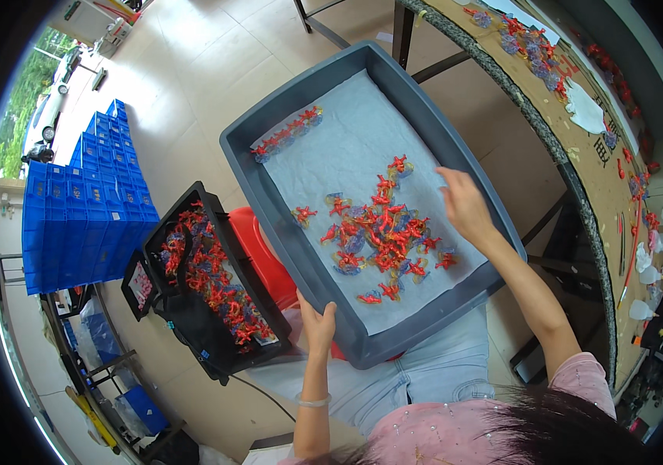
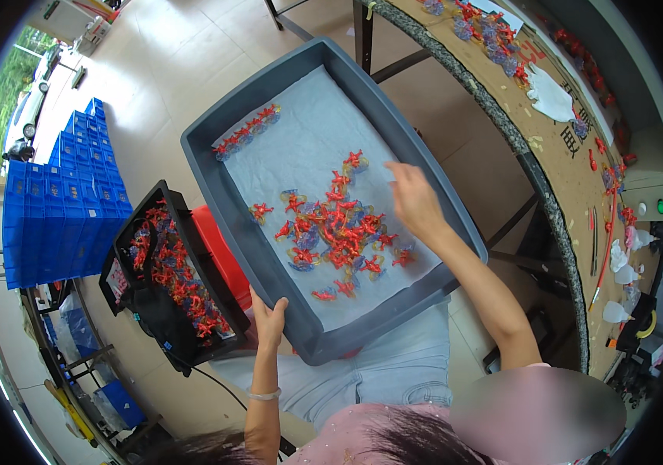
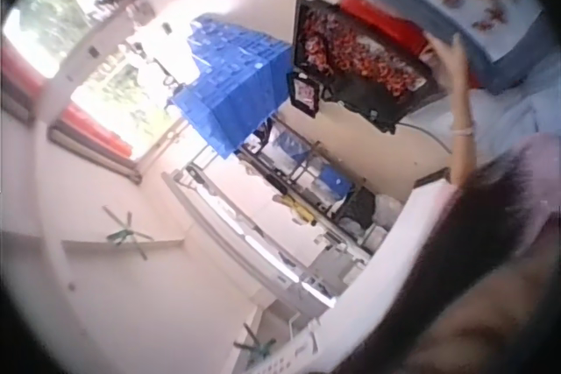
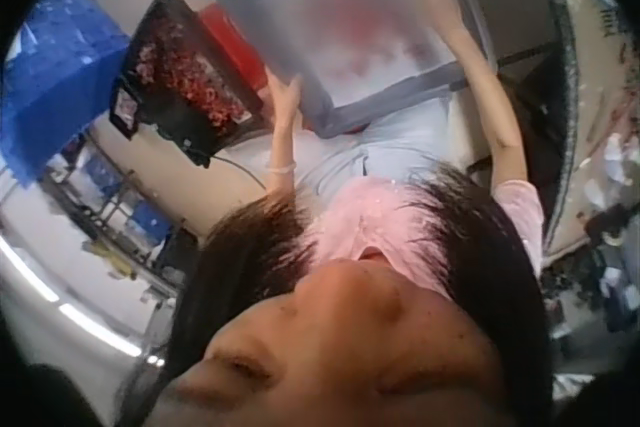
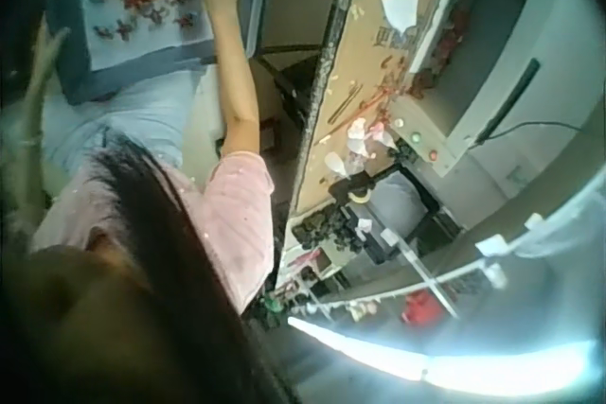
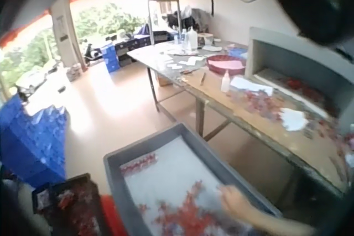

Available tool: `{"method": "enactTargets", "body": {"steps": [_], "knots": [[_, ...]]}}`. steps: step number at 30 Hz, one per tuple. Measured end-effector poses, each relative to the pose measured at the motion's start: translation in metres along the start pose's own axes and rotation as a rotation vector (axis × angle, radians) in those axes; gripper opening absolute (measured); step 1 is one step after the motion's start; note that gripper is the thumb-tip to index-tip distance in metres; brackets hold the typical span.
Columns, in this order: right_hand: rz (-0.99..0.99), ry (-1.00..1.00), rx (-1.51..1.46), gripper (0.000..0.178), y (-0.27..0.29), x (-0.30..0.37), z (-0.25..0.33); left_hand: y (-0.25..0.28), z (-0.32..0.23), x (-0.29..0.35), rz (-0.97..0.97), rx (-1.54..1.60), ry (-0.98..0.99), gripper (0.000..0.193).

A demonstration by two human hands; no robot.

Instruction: The person sorts small red plastic toy parts from a black bin into a grey tray, then applies adhesive to some of the components using an adhesive bottle.

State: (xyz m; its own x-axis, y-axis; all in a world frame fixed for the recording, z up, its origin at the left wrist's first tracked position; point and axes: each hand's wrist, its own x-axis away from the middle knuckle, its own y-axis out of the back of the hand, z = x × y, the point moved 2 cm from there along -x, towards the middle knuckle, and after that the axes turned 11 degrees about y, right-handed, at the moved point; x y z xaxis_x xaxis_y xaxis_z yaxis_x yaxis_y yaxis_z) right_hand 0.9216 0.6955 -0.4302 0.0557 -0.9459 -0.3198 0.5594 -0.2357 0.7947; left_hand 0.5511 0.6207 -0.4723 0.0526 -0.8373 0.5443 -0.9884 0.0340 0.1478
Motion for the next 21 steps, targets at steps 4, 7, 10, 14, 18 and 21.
{"method": "enactTargets", "body": {"steps": [4, 7, 10, 14, 18, 21], "knots": [[0.035, -0.057, -0.061, 0.049, -0.074, -0.037, -0.037, 0.000, 0.001, -0.001, 0.006, -0.060, -0.027, 0.085], [0.105, -0.041, -0.082, 0.050, -0.089, -0.050, -0.051, -0.004, -0.028, 0.002, -0.025, -0.288, 0.011, 0.089], [0.247, -0.130, -0.086, 0.049, -0.093, -0.063, -0.048, 0.009, -0.048, -0.016, -0.141, -0.262, -0.030, 0.097], [0.322, 0.151, 0.150, 0.049, -0.083, -0.081, -0.040, 0.021, -0.084, -0.077, -0.355, -0.434, -0.171, 0.095], [0.458, 0.271, 0.223, 0.042, -0.085, -0.085, -0.055, 0.013, -0.144, -0.149, -0.421, -0.560, -0.260, 0.090], [0.352, 0.303, 0.210, 0.034, -0.091, -0.099, -0.053, 0.034, -0.139, -0.190, -0.303, -0.414, -0.306, 0.085]]}}
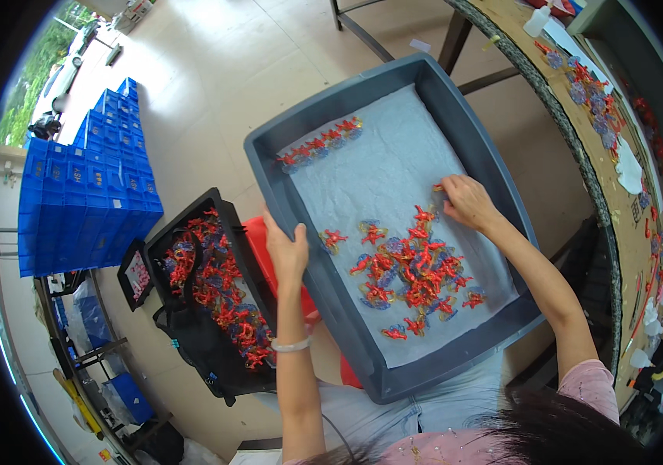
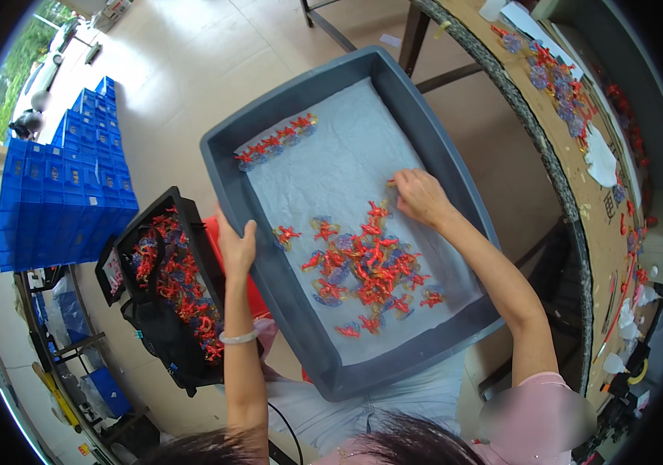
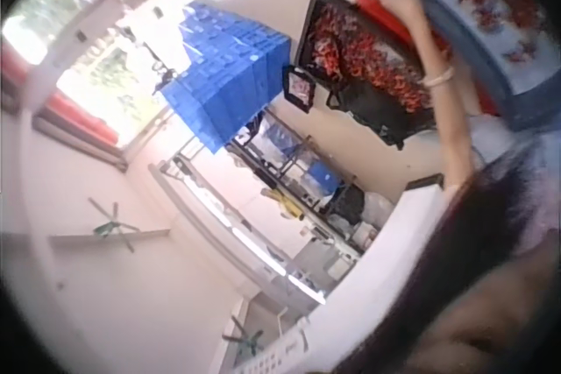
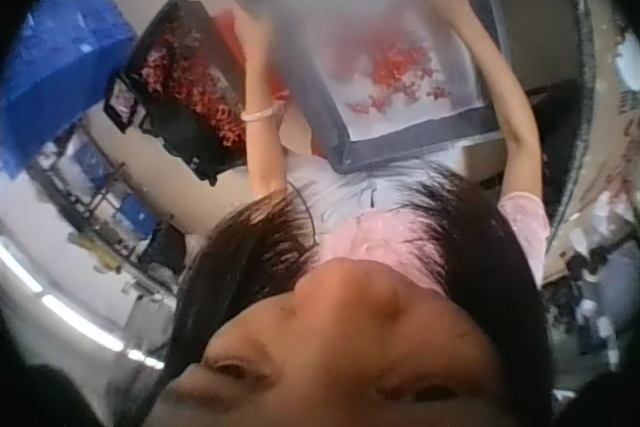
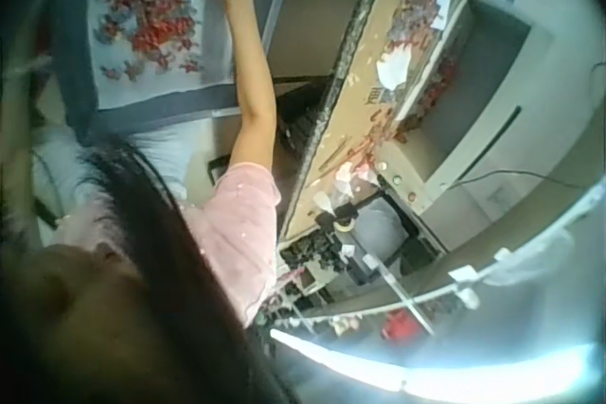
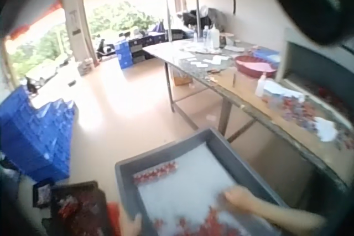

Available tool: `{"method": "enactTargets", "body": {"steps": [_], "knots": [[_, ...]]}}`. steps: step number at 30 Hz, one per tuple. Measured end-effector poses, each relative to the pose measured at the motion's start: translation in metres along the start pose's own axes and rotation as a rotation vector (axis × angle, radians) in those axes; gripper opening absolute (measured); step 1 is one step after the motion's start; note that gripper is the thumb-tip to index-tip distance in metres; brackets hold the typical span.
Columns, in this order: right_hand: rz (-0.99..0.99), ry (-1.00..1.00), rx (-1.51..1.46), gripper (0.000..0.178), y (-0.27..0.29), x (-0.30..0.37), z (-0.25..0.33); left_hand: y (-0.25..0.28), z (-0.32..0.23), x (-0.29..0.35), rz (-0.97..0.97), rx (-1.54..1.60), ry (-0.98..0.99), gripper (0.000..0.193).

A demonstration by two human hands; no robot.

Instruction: The person sorts small red plastic toy parts from a black bin into a grey tray, then applies adhesive to some of the components using an adhesive bottle.

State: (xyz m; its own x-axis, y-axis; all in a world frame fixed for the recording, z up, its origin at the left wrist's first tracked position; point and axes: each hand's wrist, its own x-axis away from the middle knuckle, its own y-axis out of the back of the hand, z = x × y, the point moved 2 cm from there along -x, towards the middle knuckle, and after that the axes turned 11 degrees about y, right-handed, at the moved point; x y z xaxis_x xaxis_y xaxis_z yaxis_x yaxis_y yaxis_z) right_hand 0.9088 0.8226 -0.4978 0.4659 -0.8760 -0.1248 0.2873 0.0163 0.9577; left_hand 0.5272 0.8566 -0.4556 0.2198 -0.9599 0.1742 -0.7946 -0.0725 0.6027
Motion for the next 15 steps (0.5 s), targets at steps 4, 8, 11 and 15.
{"method": "enactTargets", "body": {"steps": [4, 8, 11, 15], "knots": [[-0.352, -0.278, -0.144, 0.028, 0.012, -0.020, -0.009, -0.028, 0.047, 0.000, -0.275, -0.183, -0.070, 0.075], [-0.590, -0.673, -1.051, 0.033, -0.030, -0.038, -0.054, -0.035, 0.023, 0.006, -0.108, -0.021, 0.085, 0.070], [-0.604, -0.766, -1.192, 0.032, -0.062, -0.062, -0.054, -0.029, 0.019, 0.009, -0.111, -0.035, 0.086, 0.066], [-0.426, -0.623, -0.464, 0.028, -0.036, -0.069, -0.030, -0.023, 0.013, 0.010, -0.117, -0.074, 0.121, 0.065]]}}
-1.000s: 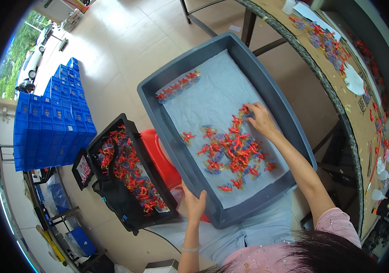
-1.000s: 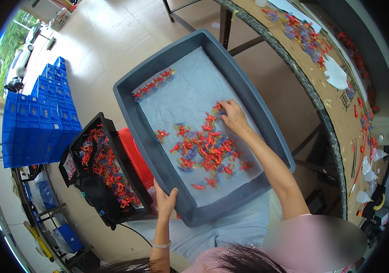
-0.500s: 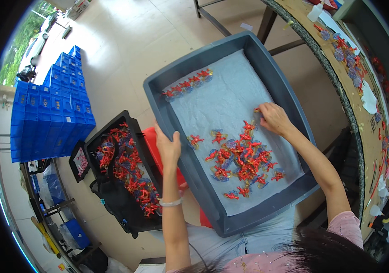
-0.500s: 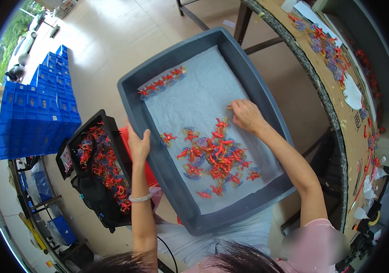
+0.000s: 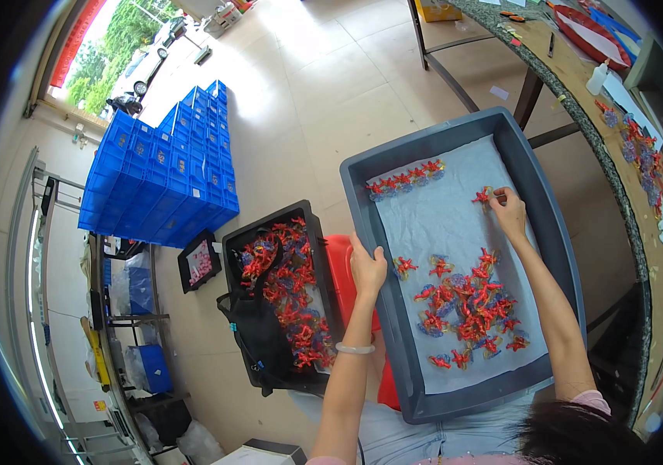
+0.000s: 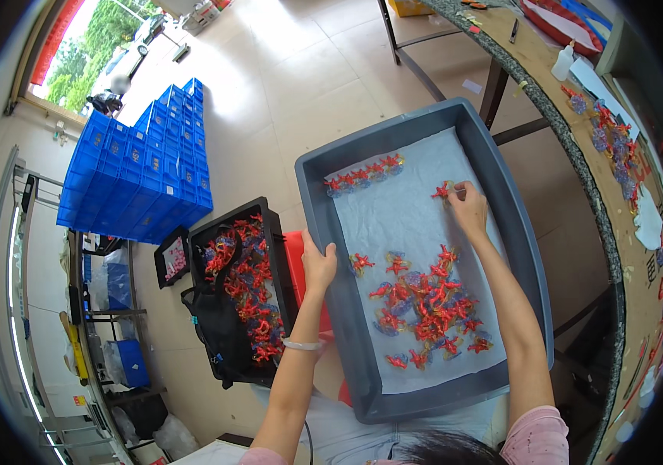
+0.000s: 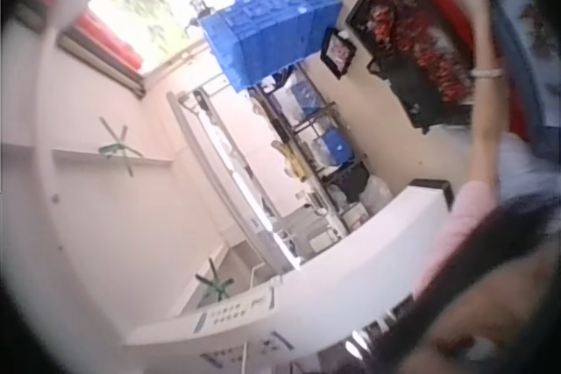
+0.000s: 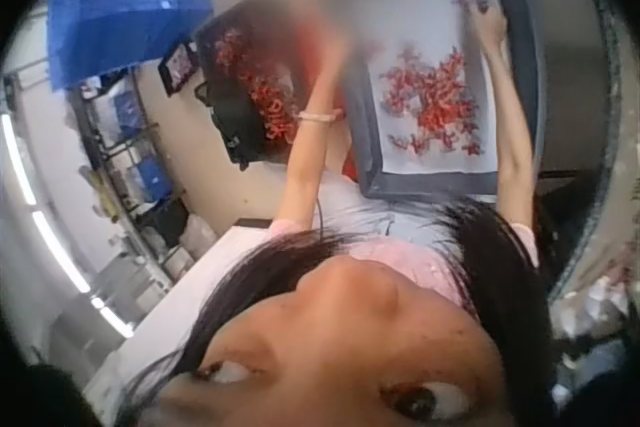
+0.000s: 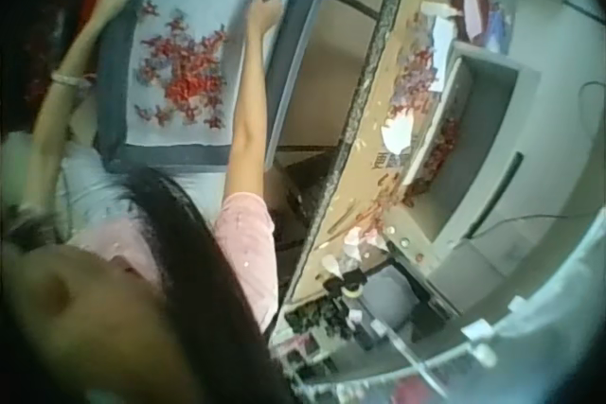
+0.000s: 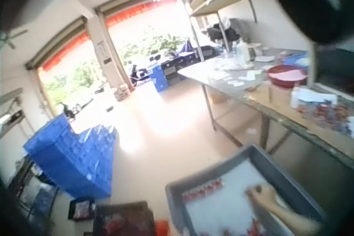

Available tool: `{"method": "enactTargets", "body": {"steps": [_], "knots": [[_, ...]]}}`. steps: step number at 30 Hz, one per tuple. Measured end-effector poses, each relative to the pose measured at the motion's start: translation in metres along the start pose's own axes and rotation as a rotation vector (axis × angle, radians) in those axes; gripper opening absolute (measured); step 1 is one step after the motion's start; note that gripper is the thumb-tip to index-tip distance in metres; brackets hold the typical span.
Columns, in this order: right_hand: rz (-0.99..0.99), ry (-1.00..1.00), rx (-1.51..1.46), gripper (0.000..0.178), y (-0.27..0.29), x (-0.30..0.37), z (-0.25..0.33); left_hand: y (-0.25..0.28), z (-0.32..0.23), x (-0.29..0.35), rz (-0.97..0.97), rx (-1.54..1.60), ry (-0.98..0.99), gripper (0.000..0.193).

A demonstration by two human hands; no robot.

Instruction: The person sorts small red plastic toy parts from a black bin into a grey tray, then applies adhesive to some of the components using an adhesive bottle.

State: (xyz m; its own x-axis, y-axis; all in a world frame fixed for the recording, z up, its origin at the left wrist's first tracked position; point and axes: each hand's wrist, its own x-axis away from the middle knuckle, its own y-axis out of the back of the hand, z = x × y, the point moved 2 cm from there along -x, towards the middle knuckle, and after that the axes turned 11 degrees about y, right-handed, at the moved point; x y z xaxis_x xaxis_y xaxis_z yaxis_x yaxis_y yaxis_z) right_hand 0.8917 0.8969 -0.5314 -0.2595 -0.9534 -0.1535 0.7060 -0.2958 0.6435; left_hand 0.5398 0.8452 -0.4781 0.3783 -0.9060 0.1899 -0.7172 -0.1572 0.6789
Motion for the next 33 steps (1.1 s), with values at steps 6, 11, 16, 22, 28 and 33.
{"method": "enactTargets", "body": {"steps": [6, 11, 16, 22, 28, 33], "knots": [[-0.039, 0.532, 0.210, 0.017, 0.020, 0.011, 0.015, -0.008, -0.004, -0.001, -0.008, 0.046, -0.053, 0.068], [-0.045, 0.470, 0.079, 0.019, -0.002, -0.012, 0.017, 0.007, -0.006, -0.003, 0.000, 0.091, -0.045, 0.061], [-0.094, 0.531, -0.143, 0.019, -0.031, -0.062, 0.051, 0.000, -0.015, 0.003, 0.050, 0.111, 0.008, 0.058], [0.072, 0.480, 0.192, 0.029, -0.061, -0.098, 0.054, 0.002, -0.015, 0.005, 0.036, 0.073, 0.036, 0.060], [0.142, 0.510, 0.139, 0.032, -0.070, -0.101, 0.045, 0.001, -0.014, 0.003, 0.046, 0.057, 0.002, 0.063], [0.072, 0.541, 0.002, 0.030, -0.066, -0.092, 0.050, 0.001, -0.013, 0.004, 0.037, 0.060, -0.017, 0.060]]}}
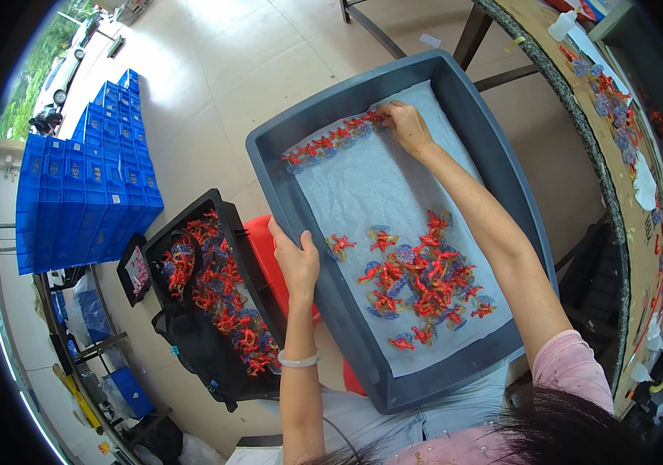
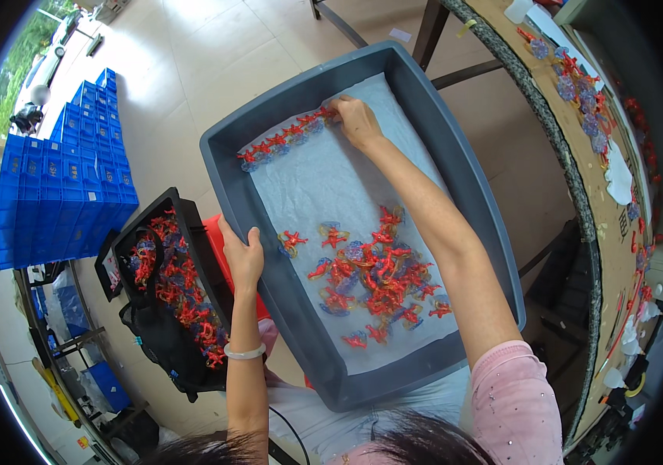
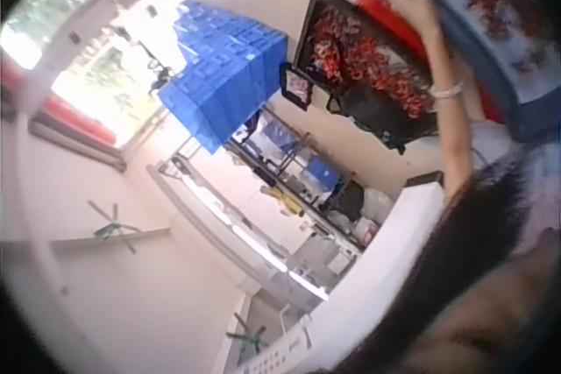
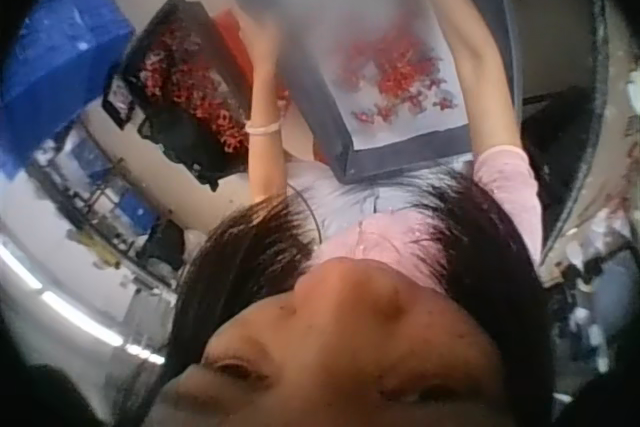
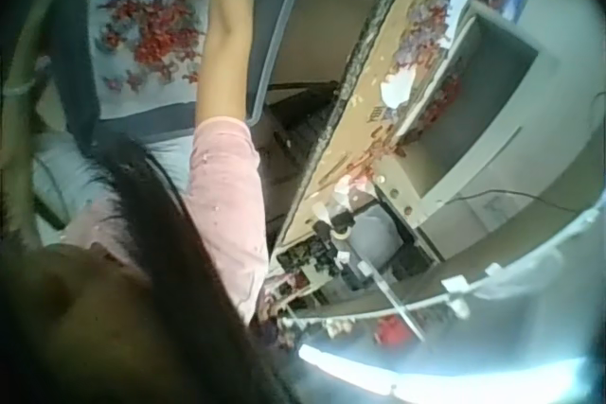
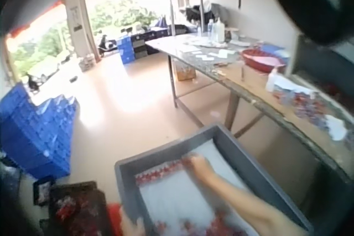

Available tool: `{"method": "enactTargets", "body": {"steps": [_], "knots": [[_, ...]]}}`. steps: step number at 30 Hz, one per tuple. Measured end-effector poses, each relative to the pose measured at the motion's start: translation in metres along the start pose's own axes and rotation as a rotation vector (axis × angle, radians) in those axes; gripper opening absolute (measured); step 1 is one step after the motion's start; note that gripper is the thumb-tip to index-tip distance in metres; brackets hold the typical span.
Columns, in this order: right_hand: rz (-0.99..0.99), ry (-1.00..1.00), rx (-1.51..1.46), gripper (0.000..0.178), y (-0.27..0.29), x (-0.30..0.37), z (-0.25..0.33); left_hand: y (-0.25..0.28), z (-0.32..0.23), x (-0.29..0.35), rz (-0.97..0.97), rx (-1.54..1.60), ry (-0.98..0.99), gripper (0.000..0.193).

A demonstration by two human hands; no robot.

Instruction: The person sorts small red plastic toy parts from a black bin into a grey tray, then applies adhesive to some of the components using an adhesive bottle.

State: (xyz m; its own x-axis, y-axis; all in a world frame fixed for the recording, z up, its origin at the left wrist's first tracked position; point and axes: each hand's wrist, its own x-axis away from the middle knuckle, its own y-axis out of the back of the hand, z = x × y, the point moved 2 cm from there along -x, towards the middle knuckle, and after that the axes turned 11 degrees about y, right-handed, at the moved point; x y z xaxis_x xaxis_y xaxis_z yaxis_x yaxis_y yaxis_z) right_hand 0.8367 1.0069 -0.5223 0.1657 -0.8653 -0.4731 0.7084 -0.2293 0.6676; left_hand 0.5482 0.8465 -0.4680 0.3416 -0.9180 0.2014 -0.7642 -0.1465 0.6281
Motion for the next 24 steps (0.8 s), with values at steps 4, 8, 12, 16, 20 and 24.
{"method": "enactTargets", "body": {"steps": [4, 8, 12, 16, 20, 24], "knots": [[-0.217, -0.065, 0.036, 0.027, 0.033, 0.023, 0.003, 0.001, -0.006, 0.003, 0.018, -0.024, 0.029, 0.064], [0.183, -0.191, 0.017, 0.034, 0.095, 0.077, 0.035, 0.002, -0.001, 0.003, -0.006, -0.054, -0.015, 0.063], [0.474, -0.029, -0.085, 0.044, 0.122, 0.139, 0.064, 0.002, -0.001, 0.001, -0.035, -0.062, -0.029, 0.061], [0.498, -0.046, -0.116, 0.046, 0.113, 0.176, 0.074, 0.000, 0.003, -0.001, -0.019, -0.058, -0.061, 0.060], [0.406, -0.137, -0.062, 0.046, 0.103, 0.181, 0.061, -0.002, 0.003, 0.000, -0.031, -0.059, -0.072, 0.059], [0.016, -0.298, -0.161, 0.035, 0.089, 0.155, 0.048, -0.001, 0.006, -0.002, -0.031, -0.058, -0.084, 0.060]]}}
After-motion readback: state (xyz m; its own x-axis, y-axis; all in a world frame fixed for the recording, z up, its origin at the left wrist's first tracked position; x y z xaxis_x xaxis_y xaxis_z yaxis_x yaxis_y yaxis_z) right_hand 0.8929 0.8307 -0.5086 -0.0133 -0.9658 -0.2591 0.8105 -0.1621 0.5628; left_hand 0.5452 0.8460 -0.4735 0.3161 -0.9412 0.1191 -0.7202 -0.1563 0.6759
